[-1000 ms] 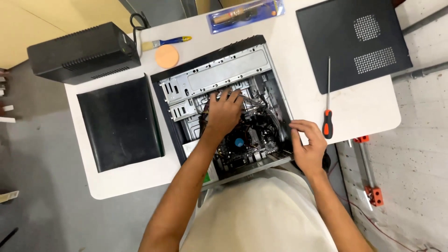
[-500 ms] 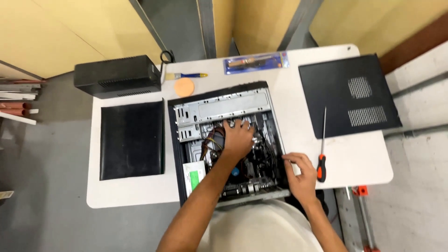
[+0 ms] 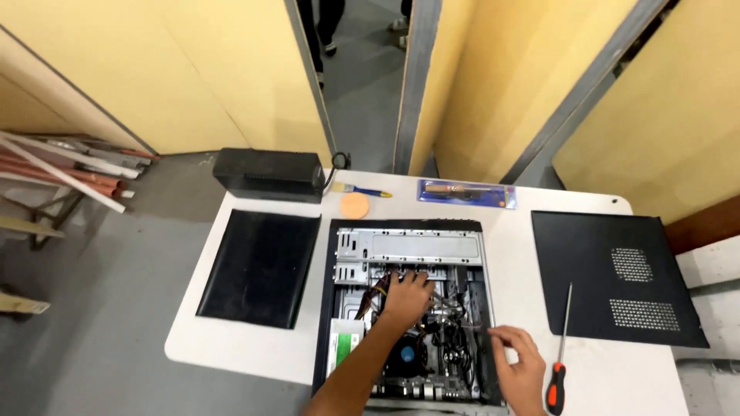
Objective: Connecting internal power supply cables to the motherboard and other components inside a desktop computer case.
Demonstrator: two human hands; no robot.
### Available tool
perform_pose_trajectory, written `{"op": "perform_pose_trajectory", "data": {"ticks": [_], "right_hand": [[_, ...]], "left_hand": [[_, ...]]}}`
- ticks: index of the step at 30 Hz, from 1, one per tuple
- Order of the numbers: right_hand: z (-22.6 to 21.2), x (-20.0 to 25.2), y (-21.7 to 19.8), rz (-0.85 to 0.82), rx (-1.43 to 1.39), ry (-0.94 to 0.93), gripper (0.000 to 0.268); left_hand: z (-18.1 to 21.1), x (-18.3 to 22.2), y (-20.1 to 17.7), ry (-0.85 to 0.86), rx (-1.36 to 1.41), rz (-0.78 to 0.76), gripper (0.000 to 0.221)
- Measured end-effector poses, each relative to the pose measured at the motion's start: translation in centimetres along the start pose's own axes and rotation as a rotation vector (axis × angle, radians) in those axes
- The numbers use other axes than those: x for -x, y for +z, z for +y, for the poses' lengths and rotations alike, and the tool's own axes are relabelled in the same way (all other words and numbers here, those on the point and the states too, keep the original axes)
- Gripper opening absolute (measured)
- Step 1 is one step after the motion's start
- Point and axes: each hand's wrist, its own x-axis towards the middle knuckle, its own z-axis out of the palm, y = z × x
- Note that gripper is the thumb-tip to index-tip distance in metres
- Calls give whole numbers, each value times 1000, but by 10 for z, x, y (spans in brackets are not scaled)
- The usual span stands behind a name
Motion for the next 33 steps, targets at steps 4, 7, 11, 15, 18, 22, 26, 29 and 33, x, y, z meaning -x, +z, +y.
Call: {"op": "perform_pose_trajectory", "data": {"ticks": [4,7,11,15,18,22,26,29,33], "right_hand": [[-21,-20,-5,-21,-39,-103,10],[-39,-32,0,-25,-158,-33,10],[-53,-41,31,-169,-69,-53,16],[-61,-51,76,-539,318,-273,40],[-44,-53,105,-679,558,-252,49],[-48,-55,107,-616,577,-258,47],[-57,-46,93,-554,400,-245,39],[-25,-21,88,-407,320,-386,20],[-24,-10,72,-404,292,-106,18]], "left_hand": [[7,27,-45,42,332,-42,66],[11,62,-86,-19,424,126,55],[-14,85,-58,-120,525,445,21],[-42,113,-68,-412,354,755,19],[-50,130,-65,-451,250,623,32],[-49,143,-71,-409,409,570,42],[-41,158,-80,-429,465,594,33],[-33,170,-76,-501,556,591,44],[-33,176,-60,-492,477,536,34]]}}
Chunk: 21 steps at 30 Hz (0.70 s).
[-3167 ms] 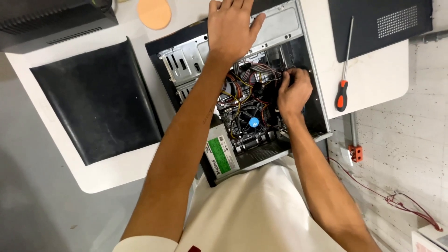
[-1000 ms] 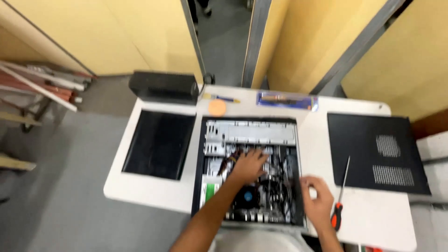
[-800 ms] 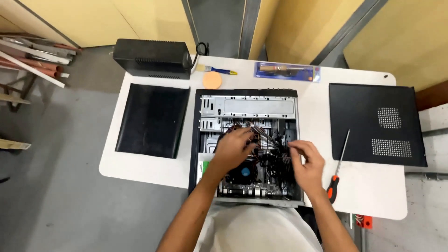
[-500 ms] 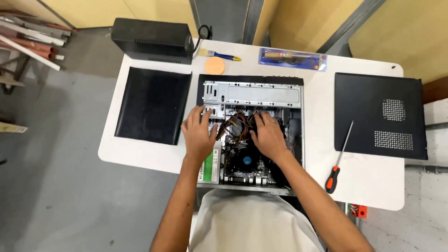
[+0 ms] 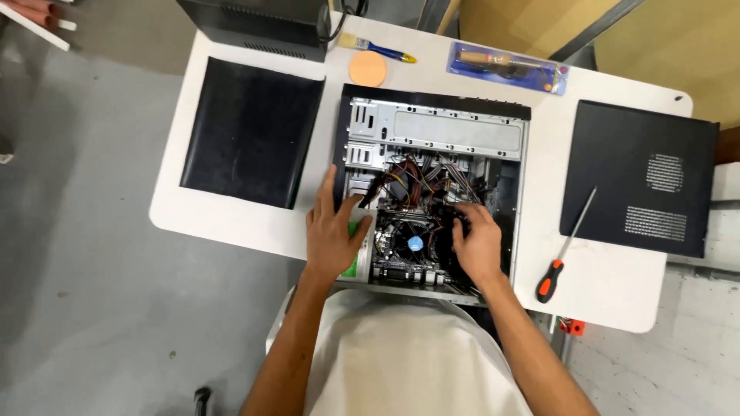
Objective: Connecting internal power supply cables to the motherboard and other components inside a desktop computer case.
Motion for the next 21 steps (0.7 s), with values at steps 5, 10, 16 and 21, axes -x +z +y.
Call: {"op": "perform_pose_trajectory", "data": {"ticks": [5,10,16,21], "right_hand": [[-13,-5,-8,-112,-32,45,26],[-49,-26,-16,-254,-87,110,38],[-19,-32,4,-253,-85,178,36],[-30,-28,-7,-237,111,165,20]], "left_hand": [[4,-4,2,36,-86,15,30],[13,-8,-2,-62,-147,-123,40],[11,-9,-1,-37,-164,-136,37],[11,-9,-3,-18,-158,-127,39]]}}
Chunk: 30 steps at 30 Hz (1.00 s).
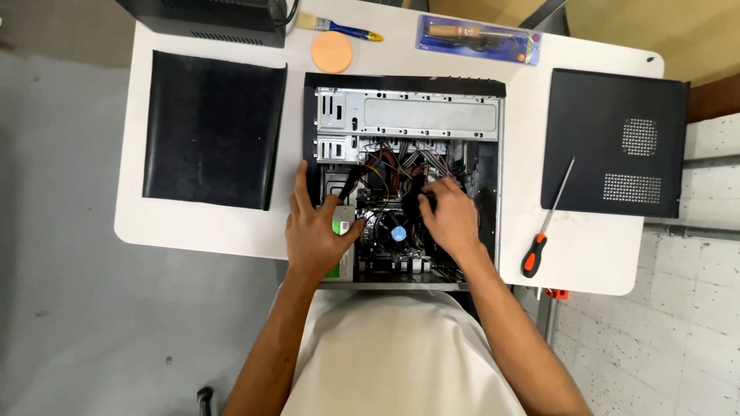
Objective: Connecting internal power supply cables to the motherboard and other components inside a desktop computer case.
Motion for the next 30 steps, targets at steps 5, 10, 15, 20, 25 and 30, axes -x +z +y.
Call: {"op": "perform_pose_trajectory", "data": {"ticks": [5,10,15,20,25,30], "right_hand": [[-36,-2,3,0,-80,-98,18],[-50,-41,28,-119,41,-224,44],[-37,-60,46,-156,99,-232,34],[-18,-76,71,-158,132,-223,31],[-26,-73,65,-98,93,-304,25],[-49,-17,12,-1,88,-384,31]], "left_hand": [[0,-1,0,-3,21,15,41],[0,-2,-1,0,27,3,36],[-3,-3,-2,-7,31,-5,34],[-3,-3,-3,11,40,1,35],[-6,-2,1,41,41,19,35],[-7,-2,1,21,122,41,41]]}}
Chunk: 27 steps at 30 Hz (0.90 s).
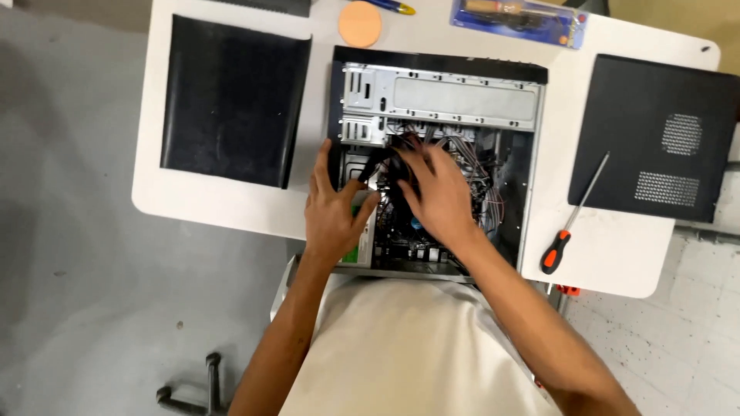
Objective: Connecting internal power supply cables to the motherboard and other components inside a desktop computer case.
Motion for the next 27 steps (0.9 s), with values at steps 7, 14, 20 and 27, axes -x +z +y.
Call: {"op": "perform_pose_trajectory", "data": {"ticks": [7,14,20,27], "right_hand": [[2,48,63,-560,-186,314,17],[20,45,109,-689,-3,418,23],[0,49,120,-680,184,260,16],[-3,34,135,-615,241,342,19]], "left_hand": [[-3,3,-1,32,-12,68,38],[-5,2,2,38,-20,97,34],[-7,3,-3,40,15,161,28],[-8,-5,7,179,102,234,18]]}}
